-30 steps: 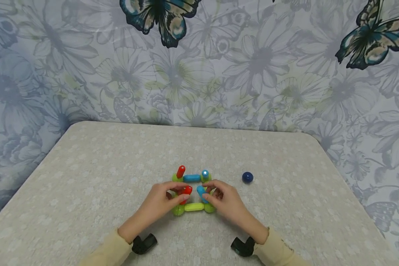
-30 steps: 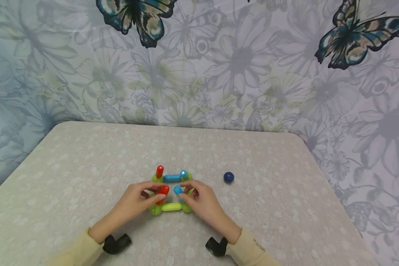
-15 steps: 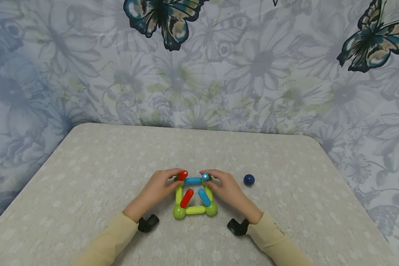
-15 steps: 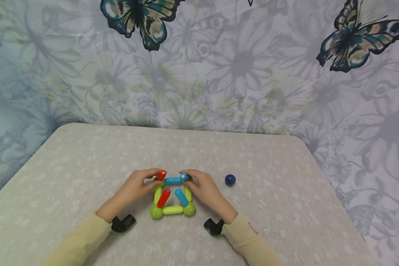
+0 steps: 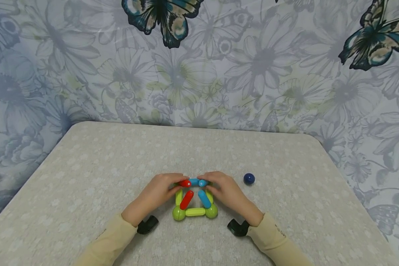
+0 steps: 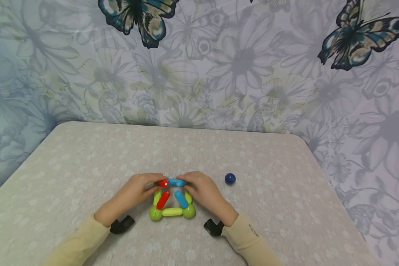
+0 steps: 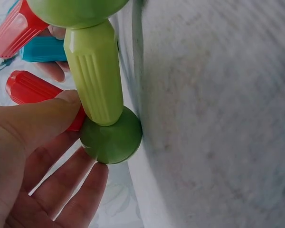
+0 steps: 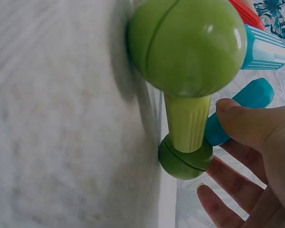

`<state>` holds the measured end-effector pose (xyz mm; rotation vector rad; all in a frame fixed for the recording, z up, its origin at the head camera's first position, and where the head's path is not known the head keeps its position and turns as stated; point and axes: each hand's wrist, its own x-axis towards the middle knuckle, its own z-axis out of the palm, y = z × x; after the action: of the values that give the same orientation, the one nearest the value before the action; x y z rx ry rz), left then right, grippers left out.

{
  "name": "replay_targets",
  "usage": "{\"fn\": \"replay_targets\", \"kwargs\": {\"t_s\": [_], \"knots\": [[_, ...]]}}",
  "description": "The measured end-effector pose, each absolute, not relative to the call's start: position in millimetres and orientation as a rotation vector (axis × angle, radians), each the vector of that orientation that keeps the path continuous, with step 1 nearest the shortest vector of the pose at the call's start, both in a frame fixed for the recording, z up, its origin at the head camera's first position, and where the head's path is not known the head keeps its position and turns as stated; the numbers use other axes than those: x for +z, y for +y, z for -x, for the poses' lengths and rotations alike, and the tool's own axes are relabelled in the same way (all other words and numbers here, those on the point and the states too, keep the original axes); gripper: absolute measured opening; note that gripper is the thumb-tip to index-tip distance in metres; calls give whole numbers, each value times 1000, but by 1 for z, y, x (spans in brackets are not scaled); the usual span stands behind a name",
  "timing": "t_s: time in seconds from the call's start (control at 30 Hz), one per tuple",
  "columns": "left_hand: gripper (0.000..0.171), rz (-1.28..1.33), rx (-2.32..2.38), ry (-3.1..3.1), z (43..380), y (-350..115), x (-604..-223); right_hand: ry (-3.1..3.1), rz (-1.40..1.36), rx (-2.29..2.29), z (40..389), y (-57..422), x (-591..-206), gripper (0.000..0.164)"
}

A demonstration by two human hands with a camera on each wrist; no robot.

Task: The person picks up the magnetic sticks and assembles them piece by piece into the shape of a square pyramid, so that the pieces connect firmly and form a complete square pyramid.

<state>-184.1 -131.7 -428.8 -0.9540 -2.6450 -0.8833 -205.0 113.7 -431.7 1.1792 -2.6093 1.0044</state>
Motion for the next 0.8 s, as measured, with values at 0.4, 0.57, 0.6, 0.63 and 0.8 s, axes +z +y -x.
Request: {"fn": "replay_targets", "kwargs": {"t_s": [0.4, 0.57, 0.6, 0.63, 0.8], "knots": [[35, 965, -840, -2634, 185, -130, -429, -2575, -1199, 994, 205, 114, -433, 36], [35, 987, -818, -2636, 184, -128, -428, -2571, -1191, 1011, 206, 115, -434, 35], [35, 989, -816, -2637, 184, -128, -427, -2569, -1191, 1013, 206, 115, -435, 34], [35, 991, -814, -2637, 184, -128, -427, -2570, -1190, 1013, 206, 115, -435, 34], [35, 986, -810, -2641, 183, -127, -426, -2576, -1188, 1021, 207, 116, -436, 33]]}}
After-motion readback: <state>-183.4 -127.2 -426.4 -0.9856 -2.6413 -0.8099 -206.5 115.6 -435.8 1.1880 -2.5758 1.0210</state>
